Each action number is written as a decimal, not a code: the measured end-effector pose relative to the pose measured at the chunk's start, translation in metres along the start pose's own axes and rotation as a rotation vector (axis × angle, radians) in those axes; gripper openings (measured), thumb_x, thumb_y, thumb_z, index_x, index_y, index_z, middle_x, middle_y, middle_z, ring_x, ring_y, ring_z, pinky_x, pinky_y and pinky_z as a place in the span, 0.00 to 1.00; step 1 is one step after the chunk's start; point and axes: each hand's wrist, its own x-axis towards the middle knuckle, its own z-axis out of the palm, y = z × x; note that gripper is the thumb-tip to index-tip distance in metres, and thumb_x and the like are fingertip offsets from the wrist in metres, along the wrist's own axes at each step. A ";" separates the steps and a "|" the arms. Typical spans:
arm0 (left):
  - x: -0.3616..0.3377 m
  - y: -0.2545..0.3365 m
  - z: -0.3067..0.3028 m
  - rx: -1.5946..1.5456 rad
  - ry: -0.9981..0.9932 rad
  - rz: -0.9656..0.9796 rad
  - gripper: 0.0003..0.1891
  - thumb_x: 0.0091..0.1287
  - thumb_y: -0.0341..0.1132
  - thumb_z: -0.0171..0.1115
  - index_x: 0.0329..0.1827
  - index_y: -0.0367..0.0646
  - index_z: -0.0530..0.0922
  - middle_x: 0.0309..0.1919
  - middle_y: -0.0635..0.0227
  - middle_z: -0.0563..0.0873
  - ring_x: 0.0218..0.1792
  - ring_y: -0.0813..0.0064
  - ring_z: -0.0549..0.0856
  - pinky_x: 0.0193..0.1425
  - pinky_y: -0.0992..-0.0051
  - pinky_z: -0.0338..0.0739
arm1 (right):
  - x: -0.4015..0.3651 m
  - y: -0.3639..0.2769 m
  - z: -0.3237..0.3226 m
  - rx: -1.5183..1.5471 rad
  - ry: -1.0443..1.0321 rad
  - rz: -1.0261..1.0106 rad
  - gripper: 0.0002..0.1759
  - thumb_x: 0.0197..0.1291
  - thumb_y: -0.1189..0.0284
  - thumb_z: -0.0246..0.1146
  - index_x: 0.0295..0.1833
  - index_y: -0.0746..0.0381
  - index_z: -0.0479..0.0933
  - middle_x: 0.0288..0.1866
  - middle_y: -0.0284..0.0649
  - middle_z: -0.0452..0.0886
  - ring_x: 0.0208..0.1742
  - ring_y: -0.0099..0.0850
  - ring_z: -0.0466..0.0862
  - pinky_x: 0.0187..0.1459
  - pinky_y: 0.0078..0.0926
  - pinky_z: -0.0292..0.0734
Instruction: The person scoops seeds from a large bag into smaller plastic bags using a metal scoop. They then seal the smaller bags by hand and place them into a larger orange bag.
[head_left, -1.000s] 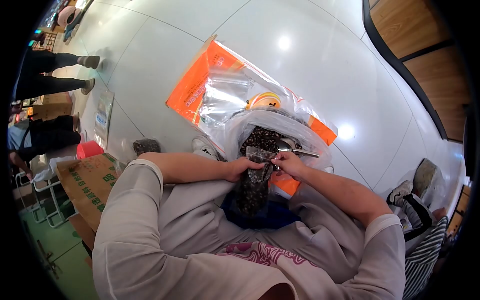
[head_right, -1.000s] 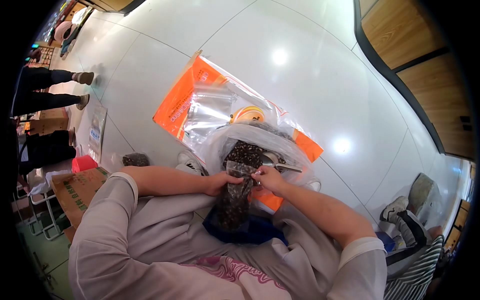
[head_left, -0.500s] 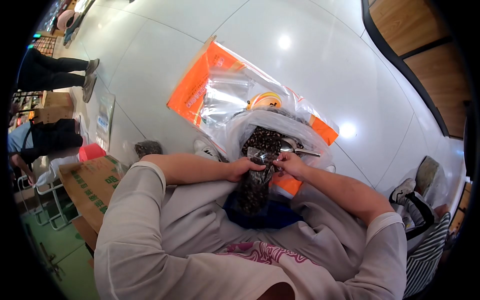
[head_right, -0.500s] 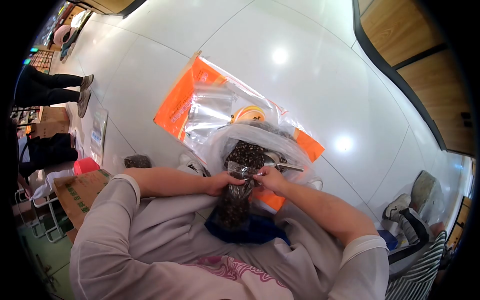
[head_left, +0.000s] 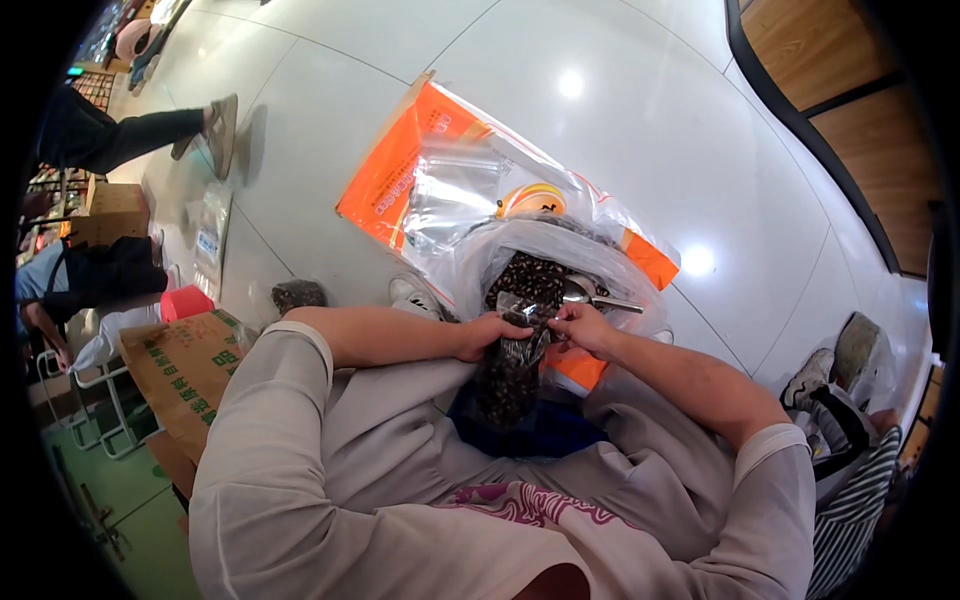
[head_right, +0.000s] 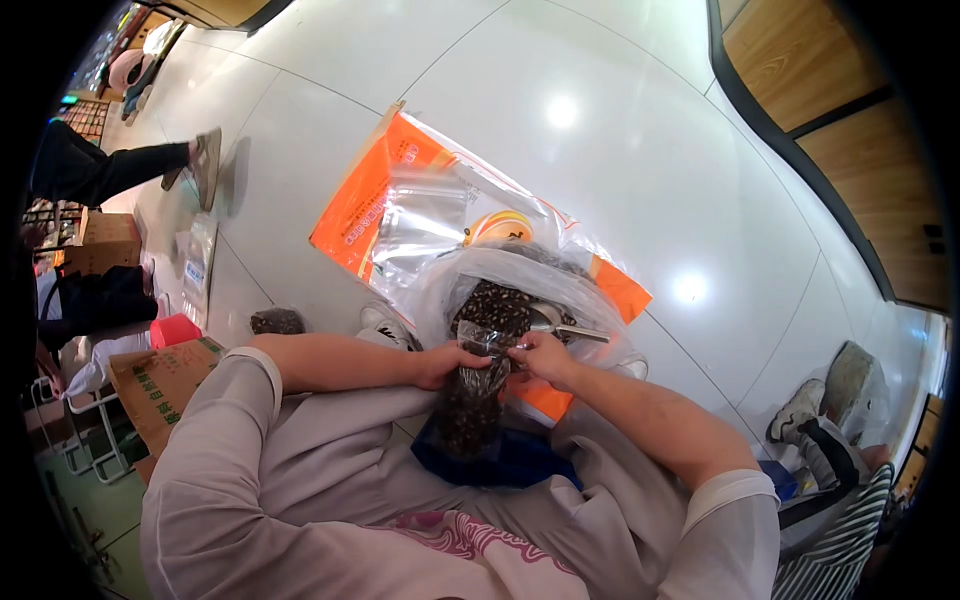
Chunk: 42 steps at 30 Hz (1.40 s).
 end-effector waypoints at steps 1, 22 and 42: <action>0.001 -0.001 0.000 0.027 0.029 0.014 0.15 0.71 0.33 0.57 0.56 0.35 0.76 0.48 0.55 0.86 0.50 0.59 0.85 0.60 0.61 0.77 | 0.001 0.001 0.000 -0.005 0.002 0.001 0.10 0.65 0.69 0.65 0.37 0.61 0.72 0.29 0.35 0.77 0.27 0.26 0.79 0.27 0.26 0.81; 0.002 0.002 -0.001 0.037 -0.019 -0.005 0.18 0.72 0.39 0.57 0.59 0.38 0.75 0.51 0.57 0.85 0.52 0.60 0.85 0.62 0.61 0.76 | 0.011 0.007 -0.005 -0.083 0.009 -0.060 0.10 0.65 0.69 0.65 0.36 0.62 0.73 0.29 0.34 0.76 0.27 0.25 0.78 0.26 0.26 0.81; -0.003 0.008 0.013 -0.141 0.044 -0.130 0.22 0.75 0.49 0.49 0.57 0.39 0.78 0.50 0.61 0.86 0.52 0.64 0.85 0.63 0.63 0.74 | -0.001 -0.004 0.004 -0.049 0.135 -0.016 0.07 0.62 0.74 0.65 0.33 0.64 0.76 0.24 0.35 0.76 0.21 0.25 0.76 0.20 0.24 0.75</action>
